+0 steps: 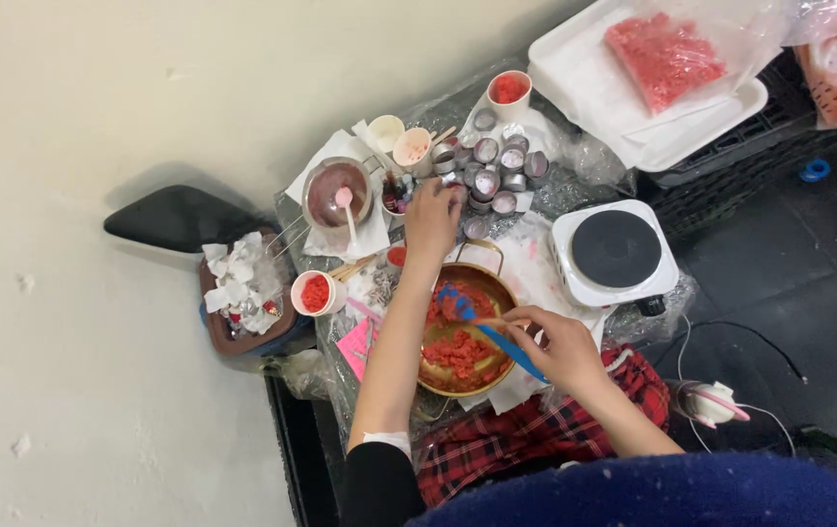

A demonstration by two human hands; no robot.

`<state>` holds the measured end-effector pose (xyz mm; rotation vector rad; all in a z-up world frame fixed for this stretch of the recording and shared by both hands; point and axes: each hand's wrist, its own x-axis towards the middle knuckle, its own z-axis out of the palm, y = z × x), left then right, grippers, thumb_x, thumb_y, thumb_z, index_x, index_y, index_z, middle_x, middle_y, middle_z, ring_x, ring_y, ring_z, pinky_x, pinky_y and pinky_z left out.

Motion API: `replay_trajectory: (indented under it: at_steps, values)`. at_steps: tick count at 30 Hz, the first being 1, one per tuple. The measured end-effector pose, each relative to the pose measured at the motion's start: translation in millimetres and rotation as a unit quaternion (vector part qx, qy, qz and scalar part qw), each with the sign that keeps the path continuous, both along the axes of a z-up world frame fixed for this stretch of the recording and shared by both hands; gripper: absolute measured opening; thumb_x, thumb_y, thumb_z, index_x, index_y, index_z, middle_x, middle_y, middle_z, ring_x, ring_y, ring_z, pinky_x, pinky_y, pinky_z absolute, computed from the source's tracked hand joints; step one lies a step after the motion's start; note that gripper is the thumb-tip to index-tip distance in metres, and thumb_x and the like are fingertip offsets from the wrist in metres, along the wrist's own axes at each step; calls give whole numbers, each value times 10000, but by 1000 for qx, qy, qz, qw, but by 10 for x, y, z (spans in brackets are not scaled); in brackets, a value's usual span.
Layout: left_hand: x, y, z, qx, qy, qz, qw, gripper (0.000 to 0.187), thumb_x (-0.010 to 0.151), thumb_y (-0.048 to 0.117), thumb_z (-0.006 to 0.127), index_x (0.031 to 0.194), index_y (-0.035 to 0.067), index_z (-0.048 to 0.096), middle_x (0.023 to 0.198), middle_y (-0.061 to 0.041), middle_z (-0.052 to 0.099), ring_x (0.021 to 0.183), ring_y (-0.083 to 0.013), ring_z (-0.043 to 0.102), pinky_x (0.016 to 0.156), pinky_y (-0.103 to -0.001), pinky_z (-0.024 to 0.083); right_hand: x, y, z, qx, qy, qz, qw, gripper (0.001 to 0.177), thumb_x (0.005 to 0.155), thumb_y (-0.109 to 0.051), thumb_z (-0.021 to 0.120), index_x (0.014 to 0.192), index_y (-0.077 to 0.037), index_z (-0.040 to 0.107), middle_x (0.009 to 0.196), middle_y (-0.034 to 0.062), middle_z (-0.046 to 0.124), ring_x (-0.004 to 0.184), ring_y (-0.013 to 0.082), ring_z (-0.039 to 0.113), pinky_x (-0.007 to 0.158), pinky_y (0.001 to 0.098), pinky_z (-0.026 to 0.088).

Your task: Filling small metal containers with red wax using a spatula.

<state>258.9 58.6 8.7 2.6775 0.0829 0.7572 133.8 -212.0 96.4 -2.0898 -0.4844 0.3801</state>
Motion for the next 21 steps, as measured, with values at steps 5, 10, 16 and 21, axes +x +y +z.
replay_trajectory:
  at_steps: [5,10,16,21]
  values:
    - [-155,-69,150,-130,-8,-8,991,138,951,163,707,985,42,650,1266,-149,686,1051,-339,674,912,-435,533,68,-97,-182,67,-31,-16,997,240,921,-155,685,1150,-96,727,979,59,797,689,162,756,587,294,571]
    - [-729,-69,447,-237,-45,-56,969,171,1000,122,645,1117,0,616,1140,-137,683,986,-304,687,900,-385,535,32,-112,-260,121,-44,-21,991,232,942,-121,679,1167,-82,718,1009,62,799,782,148,774,642,290,594]
    - [-1257,66,432,-330,-10,-26,943,156,1016,137,585,1087,-1,571,1201,-132,710,861,-191,663,796,-319,541,-44,-107,-315,120,-27,-24,992,257,956,-106,655,1207,-81,704,1037,70,793,842,140,786,701,280,600]
    - [-1427,81,177,-335,-5,-1,942,153,1101,139,519,1095,-14,520,1116,-140,700,911,-205,655,827,-327,513,-93,-200,-417,147,-9,-51,988,247,981,-107,629,1216,-75,699,1051,69,786,846,134,779,700,269,584]
